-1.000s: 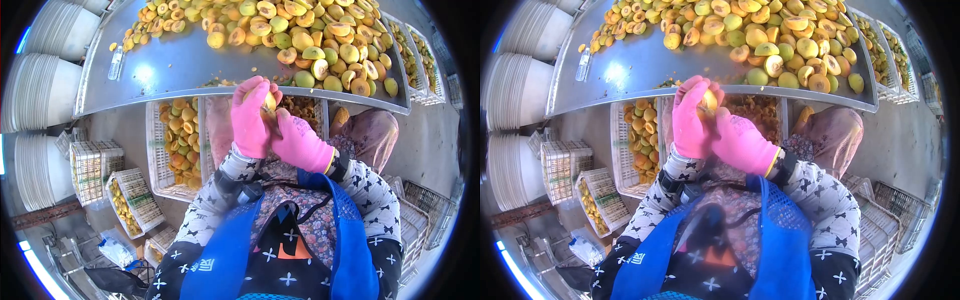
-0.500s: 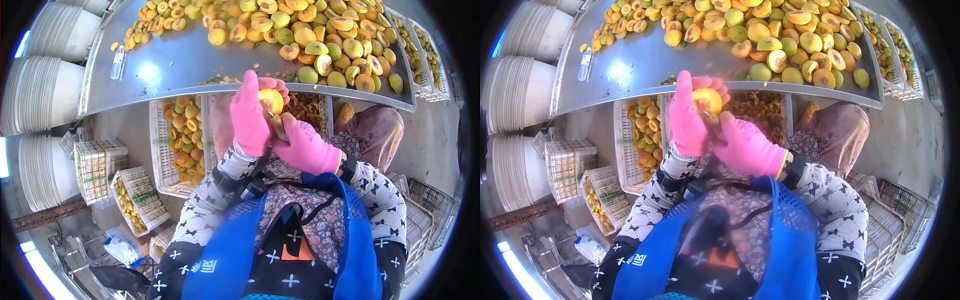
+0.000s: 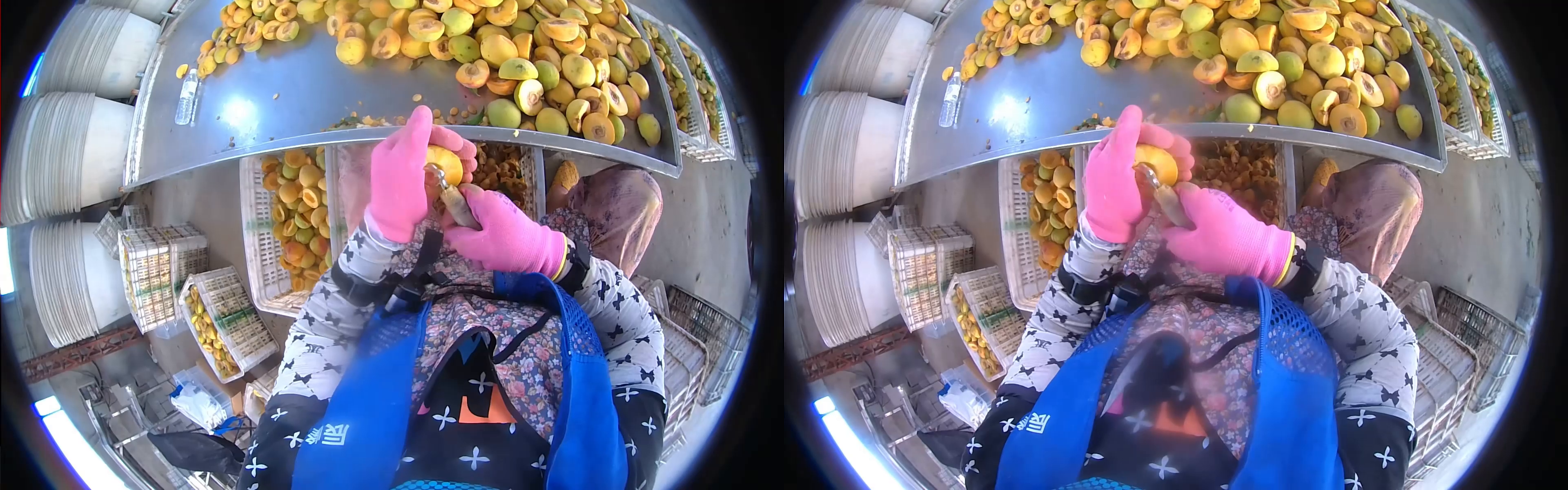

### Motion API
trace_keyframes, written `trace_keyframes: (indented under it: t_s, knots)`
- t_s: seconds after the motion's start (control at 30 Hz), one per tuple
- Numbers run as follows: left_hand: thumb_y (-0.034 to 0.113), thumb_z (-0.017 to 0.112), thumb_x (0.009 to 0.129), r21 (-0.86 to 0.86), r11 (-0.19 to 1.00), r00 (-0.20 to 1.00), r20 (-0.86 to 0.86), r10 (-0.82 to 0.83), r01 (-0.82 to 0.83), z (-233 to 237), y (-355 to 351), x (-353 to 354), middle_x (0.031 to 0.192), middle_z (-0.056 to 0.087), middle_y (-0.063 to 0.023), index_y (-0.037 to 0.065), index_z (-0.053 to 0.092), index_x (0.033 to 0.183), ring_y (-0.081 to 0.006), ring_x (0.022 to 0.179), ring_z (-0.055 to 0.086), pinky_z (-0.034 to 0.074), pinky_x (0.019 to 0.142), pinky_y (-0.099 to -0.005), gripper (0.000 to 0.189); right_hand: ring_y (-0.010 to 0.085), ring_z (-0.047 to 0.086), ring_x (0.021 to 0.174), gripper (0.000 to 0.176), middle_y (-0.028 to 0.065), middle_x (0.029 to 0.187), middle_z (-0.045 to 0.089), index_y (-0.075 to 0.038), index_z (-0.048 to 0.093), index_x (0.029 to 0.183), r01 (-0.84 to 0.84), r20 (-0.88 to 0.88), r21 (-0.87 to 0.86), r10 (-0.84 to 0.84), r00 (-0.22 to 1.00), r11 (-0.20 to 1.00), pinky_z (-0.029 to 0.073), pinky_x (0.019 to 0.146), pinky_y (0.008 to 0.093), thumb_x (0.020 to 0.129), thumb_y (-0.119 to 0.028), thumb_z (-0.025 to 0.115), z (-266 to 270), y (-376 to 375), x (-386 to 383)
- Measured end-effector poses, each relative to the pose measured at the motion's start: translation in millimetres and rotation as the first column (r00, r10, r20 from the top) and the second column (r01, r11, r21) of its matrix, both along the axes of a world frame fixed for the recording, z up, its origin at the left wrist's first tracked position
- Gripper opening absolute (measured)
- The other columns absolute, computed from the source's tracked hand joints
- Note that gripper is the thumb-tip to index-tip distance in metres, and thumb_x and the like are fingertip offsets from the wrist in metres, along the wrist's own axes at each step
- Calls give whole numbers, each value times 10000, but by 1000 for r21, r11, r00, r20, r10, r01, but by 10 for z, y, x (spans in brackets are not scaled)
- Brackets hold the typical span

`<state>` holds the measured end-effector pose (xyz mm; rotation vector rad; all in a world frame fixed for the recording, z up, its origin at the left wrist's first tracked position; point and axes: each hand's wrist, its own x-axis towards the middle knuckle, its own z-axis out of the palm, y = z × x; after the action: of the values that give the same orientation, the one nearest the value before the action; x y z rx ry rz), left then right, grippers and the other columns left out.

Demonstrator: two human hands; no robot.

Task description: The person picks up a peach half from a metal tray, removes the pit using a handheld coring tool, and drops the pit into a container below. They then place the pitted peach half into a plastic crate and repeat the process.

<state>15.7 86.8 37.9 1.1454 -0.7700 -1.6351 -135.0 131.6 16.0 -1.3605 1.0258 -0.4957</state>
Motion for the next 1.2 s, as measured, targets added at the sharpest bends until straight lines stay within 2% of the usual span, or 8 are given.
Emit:
trace_keyframes:
  t_s: [0.2,0.3,0.43,0.5,0.7,0.9,1.07,1.2]
  knots:
    - [393,495,1030,-80,977,981,-31,194,-196,-119,-15,-75,824,687,-163,-27,635,882,-236,709,673,570,653,-342,467,426,647,736,228,220,762,639,-4,539,968,86,-98,-485,-152,983,870,506,624,456,864,-177,646,-246,31,130]
    - [416,502,1021,1,990,989,-48,143,-143,-121,-3,-59,840,689,-167,-23,633,902,-250,720,677,576,671,-354,473,415,629,676,208,218,714,609,20,539,989,-22,-1,267,23,1000,963,484,592,457,881,-132,632,122,-120,21]
    - [446,505,1011,127,992,994,-98,38,-26,-238,-50,10,864,691,-174,-18,629,933,-270,739,681,578,705,-372,487,356,632,619,211,179,687,606,6,535,969,-56,-179,-228,15,984,972,492,562,430,872,-157,628,-151,-83,-47]
    - [449,497,1012,124,991,990,-117,73,-59,-318,-35,-16,874,691,-178,-18,628,940,-279,749,681,577,726,-382,490,259,643,554,197,135,682,613,-4,527,953,-148,-332,-689,-126,935,710,506,526,388,882,-170,605,-371,-44,-10]
    - [434,451,1028,139,989,989,-145,-23,44,-257,-34,46,893,691,-194,-30,627,915,-291,764,682,569,760,-390,509,128,572,521,199,32,632,560,-14,570,940,-230,93,364,210,973,902,446,483,284,852,-183,628,52,-321,-199]
    - [412,444,1030,-23,977,976,62,-210,212,-278,-67,233,873,692,-194,-35,624,877,-293,765,683,568,752,-385,506,90,523,484,153,15,644,563,-34,599,883,-334,319,460,198,927,823,409,467,233,797,-153,645,-87,-335,-183]
    - [417,460,1025,400,916,967,-235,103,0,-424,-48,189,882,692,-181,-24,621,897,-283,781,684,574,759,-397,487,160,581,543,184,50,664,592,-32,593,902,-304,2,180,309,951,936,440,507,305,804,-176,654,-96,-359,-146]
    - [324,460,1043,181,981,980,-168,103,-72,-543,-50,245,922,692,-177,-32,608,957,-272,826,693,581,774,-383,395,331,641,642,175,142,708,632,-46,562,877,-498,-230,-262,447,864,827,466,569,422,823,-181,660,-276,-243,-293]
